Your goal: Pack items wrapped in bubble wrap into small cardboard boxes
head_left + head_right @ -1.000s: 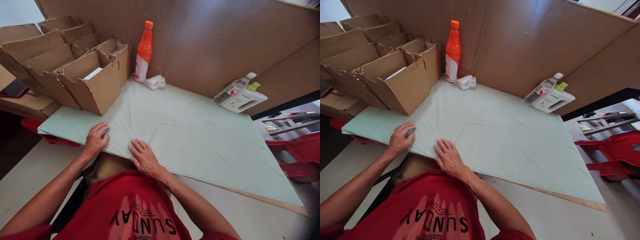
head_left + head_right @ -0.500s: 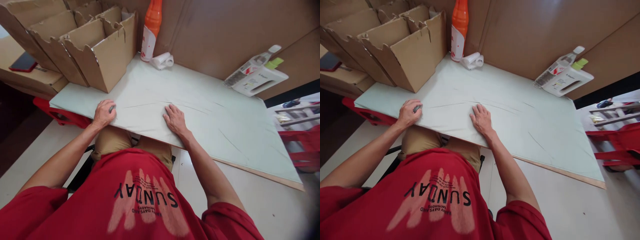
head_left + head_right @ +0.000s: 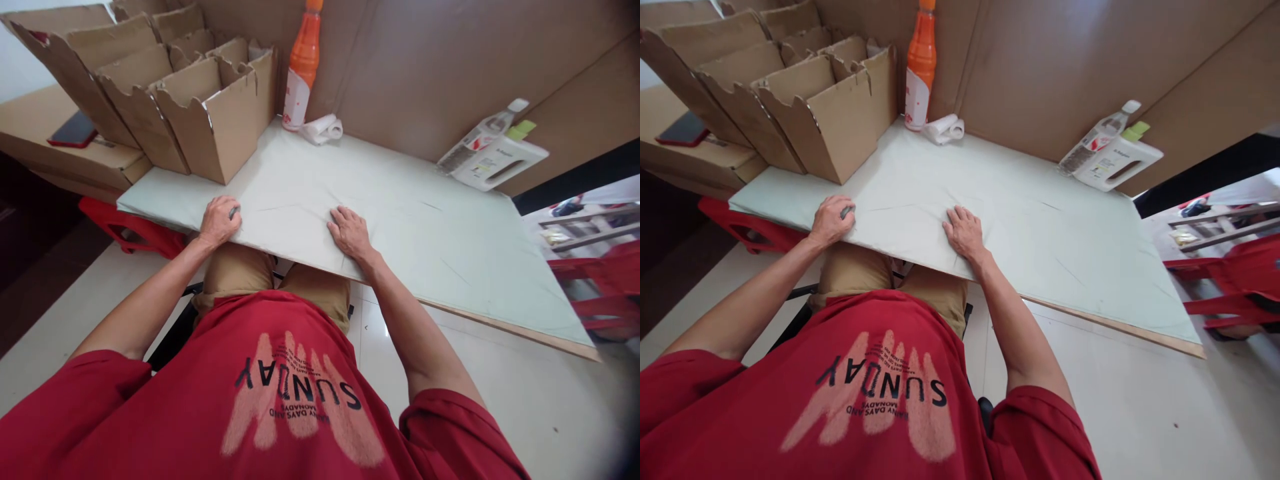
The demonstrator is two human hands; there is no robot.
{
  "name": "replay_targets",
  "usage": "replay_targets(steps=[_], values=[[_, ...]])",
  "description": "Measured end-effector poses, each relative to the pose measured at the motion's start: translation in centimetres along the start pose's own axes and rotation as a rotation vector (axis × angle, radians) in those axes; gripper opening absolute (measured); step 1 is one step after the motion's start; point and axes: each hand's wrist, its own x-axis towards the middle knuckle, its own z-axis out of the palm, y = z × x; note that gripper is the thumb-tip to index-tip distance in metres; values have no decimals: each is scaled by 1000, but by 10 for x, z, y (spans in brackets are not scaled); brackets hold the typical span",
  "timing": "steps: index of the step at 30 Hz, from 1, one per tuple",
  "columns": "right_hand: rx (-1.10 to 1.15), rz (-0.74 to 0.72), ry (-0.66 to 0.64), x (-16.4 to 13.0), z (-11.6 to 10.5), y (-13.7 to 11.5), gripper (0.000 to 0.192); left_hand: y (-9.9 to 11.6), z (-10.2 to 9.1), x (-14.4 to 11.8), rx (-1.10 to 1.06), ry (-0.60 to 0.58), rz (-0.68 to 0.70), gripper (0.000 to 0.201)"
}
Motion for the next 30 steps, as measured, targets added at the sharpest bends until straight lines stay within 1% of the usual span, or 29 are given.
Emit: replay_targets(steps=[3, 6, 14, 20, 25, 28, 30], values=[[-4, -12, 34, 1, 5, 1, 50, -2, 2, 0, 0, 6, -16, 25], [-15, -6, 39, 2, 7, 1, 50, -2, 3, -1, 5, 4, -16, 25], [-14, -16, 66, -1, 6, 5, 48, 5, -1, -1, 20, -3, 19, 26], [-8, -27, 112, -1, 10, 10, 46, 9, -1, -3, 23, -35, -9, 29], [7, -44, 163, 0, 15, 15, 43, 14, -8, 5, 10, -110, -49, 32], [31, -48, 196, -10, 19, 16, 42, 17, -20, 17, -23, -191, -46, 31], [60, -64, 189, -20, 18, 17, 43, 18, -29, 27, -64, -244, -41, 32]])
